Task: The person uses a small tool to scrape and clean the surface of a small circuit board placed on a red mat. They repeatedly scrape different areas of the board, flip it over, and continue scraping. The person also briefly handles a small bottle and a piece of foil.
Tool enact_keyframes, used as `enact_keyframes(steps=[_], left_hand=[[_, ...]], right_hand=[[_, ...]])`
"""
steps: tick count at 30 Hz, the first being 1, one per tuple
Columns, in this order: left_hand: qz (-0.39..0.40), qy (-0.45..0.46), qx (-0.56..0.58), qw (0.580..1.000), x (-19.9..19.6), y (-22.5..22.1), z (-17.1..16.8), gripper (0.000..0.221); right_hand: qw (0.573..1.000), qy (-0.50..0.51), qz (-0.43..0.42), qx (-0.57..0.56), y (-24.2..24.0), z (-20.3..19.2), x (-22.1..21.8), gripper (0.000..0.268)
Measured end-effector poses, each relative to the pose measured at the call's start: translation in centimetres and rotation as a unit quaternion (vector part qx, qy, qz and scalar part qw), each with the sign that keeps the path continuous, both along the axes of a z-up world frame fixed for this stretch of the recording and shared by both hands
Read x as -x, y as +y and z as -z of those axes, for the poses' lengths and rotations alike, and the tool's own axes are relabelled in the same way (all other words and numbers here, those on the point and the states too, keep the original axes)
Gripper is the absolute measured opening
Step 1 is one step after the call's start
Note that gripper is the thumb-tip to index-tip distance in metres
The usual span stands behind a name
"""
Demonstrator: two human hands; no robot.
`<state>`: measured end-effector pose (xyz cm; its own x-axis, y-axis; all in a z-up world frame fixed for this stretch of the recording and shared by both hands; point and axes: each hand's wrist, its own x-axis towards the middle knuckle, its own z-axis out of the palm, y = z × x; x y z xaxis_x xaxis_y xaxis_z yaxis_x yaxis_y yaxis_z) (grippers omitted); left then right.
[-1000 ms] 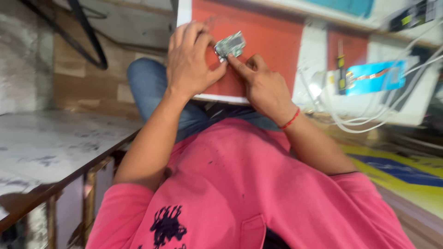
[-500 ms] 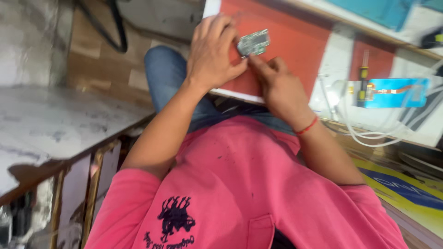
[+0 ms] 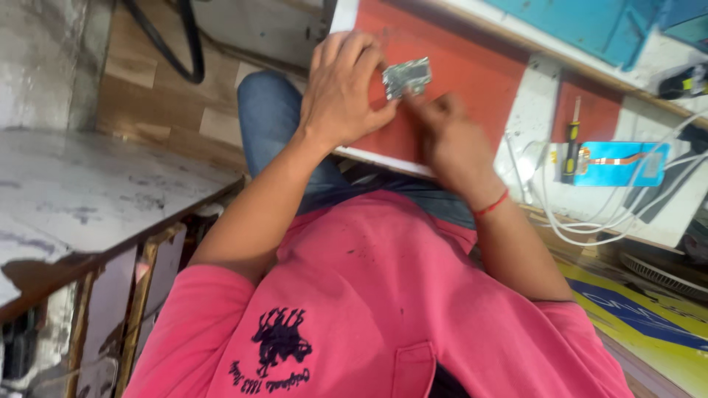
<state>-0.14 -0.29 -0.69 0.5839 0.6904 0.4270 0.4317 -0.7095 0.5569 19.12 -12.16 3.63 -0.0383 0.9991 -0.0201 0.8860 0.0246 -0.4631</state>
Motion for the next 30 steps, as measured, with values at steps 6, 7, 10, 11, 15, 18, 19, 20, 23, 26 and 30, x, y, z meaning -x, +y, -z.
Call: enact_keyframes(steps=[6, 7, 10, 11, 15, 18, 19, 20, 23, 26, 30], left_hand=[[-0.015, 0.015, 0.013, 1.0, -0.6, 0.1, -0.3, 0.051], [-0.013, 0.013, 0.018, 1.0, -0.6, 0.2, -0.3, 0.052], [-0.007, 0.01, 0.026, 1.0, -0.6, 0.6, -1.1, 0.05], [-0.007, 0.012, 0.034, 0.999, -0.6, 0.4, -1.3, 0.048], [-0.017, 0.02, 0.036, 0.999, -0.8, 0.4, -2.3, 0.046], [-0.013, 0.012, 0.02, 1.0, -1.1, 1.0, -2.5, 0.05], [-0.014, 0.021, 0.032, 0.999, -0.7, 0.3, -2.1, 0.048], [-0.016, 0.03, 0.045, 0.998, -0.2, -0.1, -1.7, 0.046], [-0.016, 0.042, 0.056, 0.997, -1.2, 0.5, -1.6, 0.043], [-0.02, 0.039, 0.063, 0.997, -1.2, 0.5, -2.0, 0.043], [-0.018, 0.036, 0.055, 0.998, -1.1, 0.4, -2.4, 0.043]], right_hand=[[0.996, 0.009, 0.092, 0.007, 1.3, 0.3, -1.7, 0.047], [0.999, 0.003, 0.04, 0.008, 1.5, 0.3, -1.7, 0.051], [0.999, 0.017, 0.041, 0.02, 1.8, 0.0, -1.6, 0.045], [0.997, 0.028, 0.066, 0.03, 1.7, -0.1, -1.5, 0.04], [0.997, 0.031, 0.068, 0.03, 2.0, -1.1, -1.0, 0.046], [0.997, 0.025, 0.038, 0.061, 2.3, -1.1, -1.0, 0.052], [0.995, 0.001, 0.079, 0.053, 1.8, -0.6, -1.2, 0.052], [0.991, -0.026, 0.119, 0.046, 0.8, 0.1, -0.8, 0.051], [0.999, -0.035, 0.011, 0.031, 1.0, 0.8, -2.1, 0.06], [0.999, -0.012, 0.009, 0.05, 1.0, 0.5, -2.1, 0.058], [0.996, -0.001, 0.08, 0.047, 1.2, -0.5, -1.2, 0.048]])
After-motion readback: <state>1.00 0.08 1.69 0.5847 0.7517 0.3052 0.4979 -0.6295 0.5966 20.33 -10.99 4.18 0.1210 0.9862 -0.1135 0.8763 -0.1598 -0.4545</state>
